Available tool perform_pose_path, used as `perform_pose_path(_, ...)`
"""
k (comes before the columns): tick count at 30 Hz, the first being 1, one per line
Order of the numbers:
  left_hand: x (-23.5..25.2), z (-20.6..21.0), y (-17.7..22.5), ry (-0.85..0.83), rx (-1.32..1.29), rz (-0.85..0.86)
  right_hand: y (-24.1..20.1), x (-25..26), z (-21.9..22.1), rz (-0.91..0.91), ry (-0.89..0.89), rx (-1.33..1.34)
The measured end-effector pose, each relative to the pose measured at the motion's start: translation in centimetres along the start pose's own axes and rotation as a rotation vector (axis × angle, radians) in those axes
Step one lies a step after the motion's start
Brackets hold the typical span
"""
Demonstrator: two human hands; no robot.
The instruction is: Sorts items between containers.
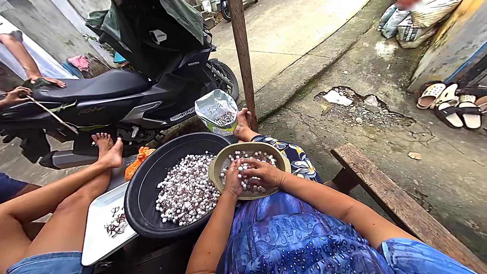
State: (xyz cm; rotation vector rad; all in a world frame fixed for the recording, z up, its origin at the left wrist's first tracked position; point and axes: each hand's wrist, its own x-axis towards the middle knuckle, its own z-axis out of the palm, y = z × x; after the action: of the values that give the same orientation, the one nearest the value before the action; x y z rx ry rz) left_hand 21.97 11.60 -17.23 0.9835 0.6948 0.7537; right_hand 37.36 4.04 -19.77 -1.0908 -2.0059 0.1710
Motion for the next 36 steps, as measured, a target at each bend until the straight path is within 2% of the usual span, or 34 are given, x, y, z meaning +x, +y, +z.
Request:
perform_pose_path(7,0.3,-0.1,0.0,-0.110,-0.023,-0.026,1.3,-0.5,0.3,0.180,0.170,0.129)
perform_pose_path(11,0.4,-0.1,-0.1,-0.084,-0.026,-0.004,1.7,-0.6,0.2,0.272,0.332,0.198)
perform_pose_path(17,0.4,0.2,-0.6,0.100,0.262,0.264,2.5,-1.0,0.3,0.335,0.518,0.235)
perform_pose_path(20,0.4,0.1,-1.0,0.196,0.509,0.472,2.5,-1.0,0.3,0.337,0.577,0.248)
perform_pose_path(23,0.8,-0.3,-1.8,0.216,0.660,0.678,2.7,-1.0,0.3,0.312,0.620,0.301)
perform_pose_path(28,0.7,-0.2,-2.1,0.288,0.789,0.755,2.4,-1.2,0.2,0.272,0.650,0.357)
perform_pose_path(33,0.6,-0.6,-2.2,0.211,0.876,0.856,2.3,-1.3,0.0,0.266,0.650,0.374)
perform_pose_path(36,0.7,-0.8,-2.5,0.040,0.891,0.923,2.2,-1.4,-0.1,0.228,0.554,0.450)
